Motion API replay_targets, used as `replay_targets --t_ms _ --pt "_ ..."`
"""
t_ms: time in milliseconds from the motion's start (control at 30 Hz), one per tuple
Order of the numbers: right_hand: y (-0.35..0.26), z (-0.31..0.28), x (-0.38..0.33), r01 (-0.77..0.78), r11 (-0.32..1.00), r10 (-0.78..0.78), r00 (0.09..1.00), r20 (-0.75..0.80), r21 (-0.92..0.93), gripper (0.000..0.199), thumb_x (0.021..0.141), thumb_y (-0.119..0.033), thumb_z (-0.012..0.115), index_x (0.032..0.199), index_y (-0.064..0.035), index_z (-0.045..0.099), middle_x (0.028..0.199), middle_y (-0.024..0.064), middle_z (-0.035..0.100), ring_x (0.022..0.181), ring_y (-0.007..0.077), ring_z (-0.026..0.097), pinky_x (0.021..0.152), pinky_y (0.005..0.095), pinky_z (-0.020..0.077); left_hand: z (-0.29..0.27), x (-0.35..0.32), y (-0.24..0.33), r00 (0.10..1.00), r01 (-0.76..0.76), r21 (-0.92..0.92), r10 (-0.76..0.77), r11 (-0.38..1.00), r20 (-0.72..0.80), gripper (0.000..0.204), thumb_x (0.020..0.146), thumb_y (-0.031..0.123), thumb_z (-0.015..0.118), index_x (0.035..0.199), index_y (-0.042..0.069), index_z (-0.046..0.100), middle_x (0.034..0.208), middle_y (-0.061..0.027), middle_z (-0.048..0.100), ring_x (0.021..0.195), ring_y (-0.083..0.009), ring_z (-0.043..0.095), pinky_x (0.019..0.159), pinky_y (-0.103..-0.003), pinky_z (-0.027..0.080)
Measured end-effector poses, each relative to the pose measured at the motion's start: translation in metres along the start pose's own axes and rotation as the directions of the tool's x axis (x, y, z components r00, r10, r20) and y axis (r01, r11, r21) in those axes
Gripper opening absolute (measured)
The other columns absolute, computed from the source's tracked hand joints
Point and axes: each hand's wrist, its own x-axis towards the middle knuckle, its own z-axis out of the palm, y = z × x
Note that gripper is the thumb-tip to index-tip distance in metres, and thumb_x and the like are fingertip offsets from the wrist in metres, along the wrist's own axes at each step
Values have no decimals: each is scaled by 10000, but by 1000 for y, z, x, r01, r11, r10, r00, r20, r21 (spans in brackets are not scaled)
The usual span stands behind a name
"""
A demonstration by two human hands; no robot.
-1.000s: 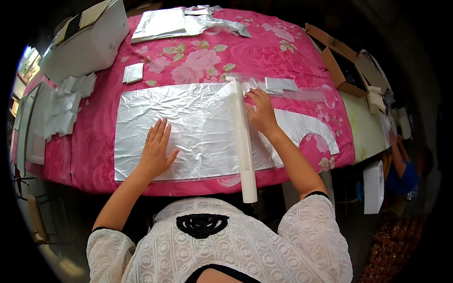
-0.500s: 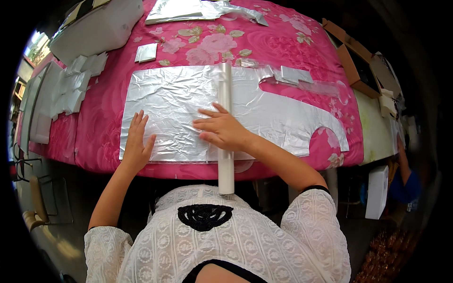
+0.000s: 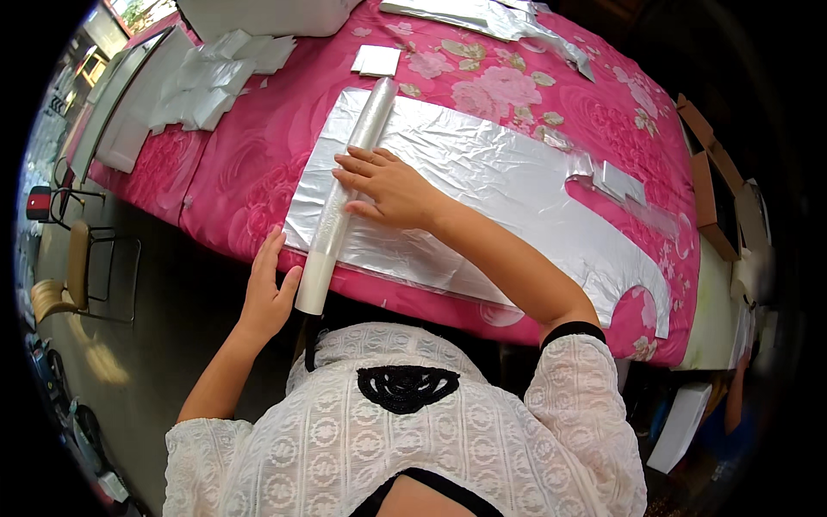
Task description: The person wraps small white rectangular items in clear plastic film on a pink floral table. They unroll the film, place an item, fold the film around it, and set the wrapped item aside. The process is repeated for several items.
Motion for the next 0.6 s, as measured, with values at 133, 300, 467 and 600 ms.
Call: replay_targets --t_ms 133,300,467,600 --pt "-25 43 55 -102 995 102 992 70 6 521 884 -432 461 1253 -67 499 1334 122 449 1320 301 291 1093 451 189 7 -2 13 974 227 165 -224 960 -40 651 812 239 630 1303 -56 320 1255 -257 425 1145 -362 438 966 -399 350" --pt "-46 75 79 -299 953 301 930 -212 42 648 842 -328 538 1365 -13 320 1376 247 317 1339 368 195 1108 447 117 0 10 12 925 373 136 -380 918 27 766 706 219 739 1294 -58 333 1103 -219 550 986 -311 565 855 -361 445" --pt "-52 46 84 -312 323 827 552 -106 893 848 766 -229 669 1342 87 133 1248 298 366 1172 336 405 982 377 352 -9 2 3 893 442 -665 -227 602 388 680 730 231 710 1264 -47 392 1062 -149 598 856 -199 610 775 -321 499" --pt "-40 -9 74 125 -428 730 631 262 895 358 777 -186 675 1004 22 491 858 104 561 775 173 583 722 315 524 -14 26 38 797 586 -803 101 105 595 541 790 313 645 1168 -28 462 1001 -132 606 799 -162 604 717 -302 514"
